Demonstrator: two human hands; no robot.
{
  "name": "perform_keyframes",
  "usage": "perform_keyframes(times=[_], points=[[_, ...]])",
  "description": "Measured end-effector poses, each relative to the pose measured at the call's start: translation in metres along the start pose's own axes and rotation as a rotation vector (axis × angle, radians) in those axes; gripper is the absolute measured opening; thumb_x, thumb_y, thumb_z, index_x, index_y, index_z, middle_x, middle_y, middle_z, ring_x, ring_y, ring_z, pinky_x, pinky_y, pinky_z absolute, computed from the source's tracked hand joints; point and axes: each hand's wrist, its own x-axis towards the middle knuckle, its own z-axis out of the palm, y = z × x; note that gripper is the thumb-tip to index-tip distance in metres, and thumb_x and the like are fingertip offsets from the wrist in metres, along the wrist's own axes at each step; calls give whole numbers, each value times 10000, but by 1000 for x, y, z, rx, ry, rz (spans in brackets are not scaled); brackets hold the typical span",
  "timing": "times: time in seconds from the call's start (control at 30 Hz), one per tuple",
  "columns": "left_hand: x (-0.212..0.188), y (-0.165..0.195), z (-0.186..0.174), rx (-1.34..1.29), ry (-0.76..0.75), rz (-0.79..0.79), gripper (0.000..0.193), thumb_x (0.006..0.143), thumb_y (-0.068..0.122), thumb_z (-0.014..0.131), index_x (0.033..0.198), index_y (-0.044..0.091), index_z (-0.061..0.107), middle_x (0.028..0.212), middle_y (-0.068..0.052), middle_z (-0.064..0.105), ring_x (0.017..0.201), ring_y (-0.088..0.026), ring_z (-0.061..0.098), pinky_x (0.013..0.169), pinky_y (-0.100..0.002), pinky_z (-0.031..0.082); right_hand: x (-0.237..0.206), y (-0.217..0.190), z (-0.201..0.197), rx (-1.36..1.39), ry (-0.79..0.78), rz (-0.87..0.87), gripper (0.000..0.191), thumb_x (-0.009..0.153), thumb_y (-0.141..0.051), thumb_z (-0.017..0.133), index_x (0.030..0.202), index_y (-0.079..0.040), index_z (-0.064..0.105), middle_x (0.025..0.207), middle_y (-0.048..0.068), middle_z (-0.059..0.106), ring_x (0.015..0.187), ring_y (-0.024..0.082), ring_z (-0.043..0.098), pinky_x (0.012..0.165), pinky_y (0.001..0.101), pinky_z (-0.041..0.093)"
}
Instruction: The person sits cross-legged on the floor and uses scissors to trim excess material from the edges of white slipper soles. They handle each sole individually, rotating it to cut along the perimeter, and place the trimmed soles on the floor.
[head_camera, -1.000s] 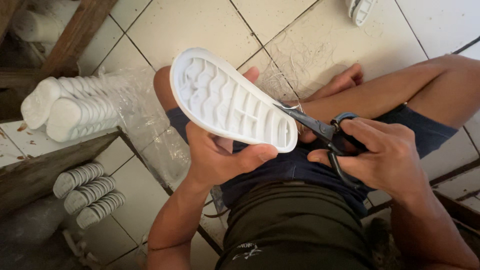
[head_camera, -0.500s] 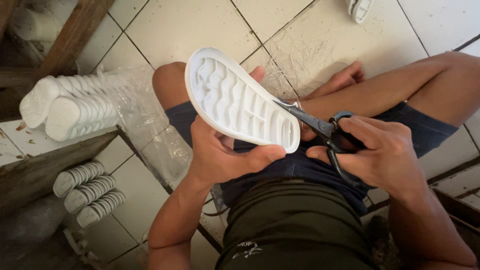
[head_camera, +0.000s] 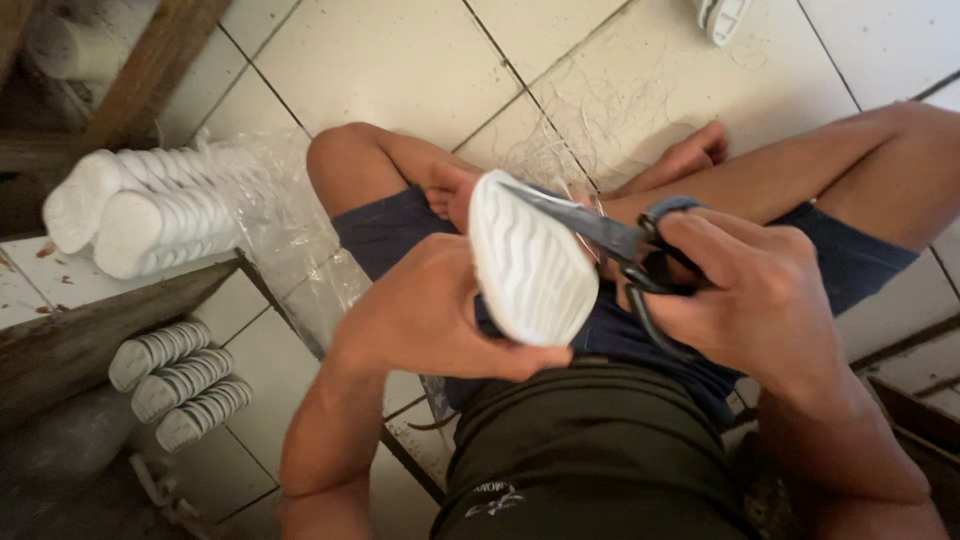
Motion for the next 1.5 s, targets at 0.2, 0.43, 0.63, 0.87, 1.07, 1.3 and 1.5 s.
perform_keyframes(times=[0.2, 0.43, 0.63, 0.87, 1.07, 1.3, 1.5], points=[[14, -22, 5, -505, -27, 184, 863, 688, 173, 990, 1404, -8, 545, 1339, -123, 659, 1150, -214, 627, 1033, -363, 521, -6, 27, 29, 803, -191, 208, 391, 734, -137, 839, 1081, 11, 737, 802, 43, 758, 604, 154, 678, 513, 277, 491], [7, -42, 21, -751, 165, 192, 885, 953, 190, 856, 1615, 6, 297, 1631, -107, 473, 1473, -215, 473, 1272, -363, 381, -19, 58, 64, 1560, -177, 538, 333, 867, -195, 737, 985, 114, 693, 669, 155, 686, 443, 219, 606, 426, 318, 466], [17, -32, 24, -929, 396, 187, 862, 987, 173, 782, 1629, -24, 241, 1484, -230, 552, 1368, -335, 576, 1195, -475, 494, -13, 49, 52, 1335, -277, 426, 394, 949, -315, 705, 966, 77, 723, 632, 137, 694, 463, 187, 627, 446, 270, 481], [7, -34, 20, -795, 494, 241, 730, 1094, 192, 752, 1625, -64, 322, 1472, -237, 589, 1305, -267, 599, 1193, -385, 497, -17, 31, 26, 115, 90, 18, 591, 671, -278, 885, 1060, 86, 630, 959, 188, 675, 794, 255, 685, 678, 340, 534], [2, -25, 33, -657, 457, 191, 688, 1111, 205, 727, 1604, -82, 344, 1487, -227, 582, 1304, -218, 601, 1195, -332, 492, -17, 25, 17, -29, 60, 79, 400, 745, -95, 862, 1050, 54, 650, 846, 128, 645, 687, 234, 641, 614, 330, 494], [2, -24, 37, -608, 438, 127, 646, 1113, 183, 711, 1578, -115, 376, 1451, -196, 605, 1305, -190, 627, 1171, -292, 480, -13, 21, 11, -113, 43, 48, 362, 759, -152, 901, 929, 25, 635, 750, 97, 605, 605, 216, 603, 519, 348, 440], [-2, -27, 37, -583, 429, 74, 677, 1065, 285, 708, 1537, -126, 450, 1377, -162, 626, 1195, -164, 631, 1113, -281, 501, -10, 22, 10, -162, 30, -1, 315, 772, -124, 876, 887, 0, 610, 711, 55, 559, 597, 166, 579, 524, 336, 407]])
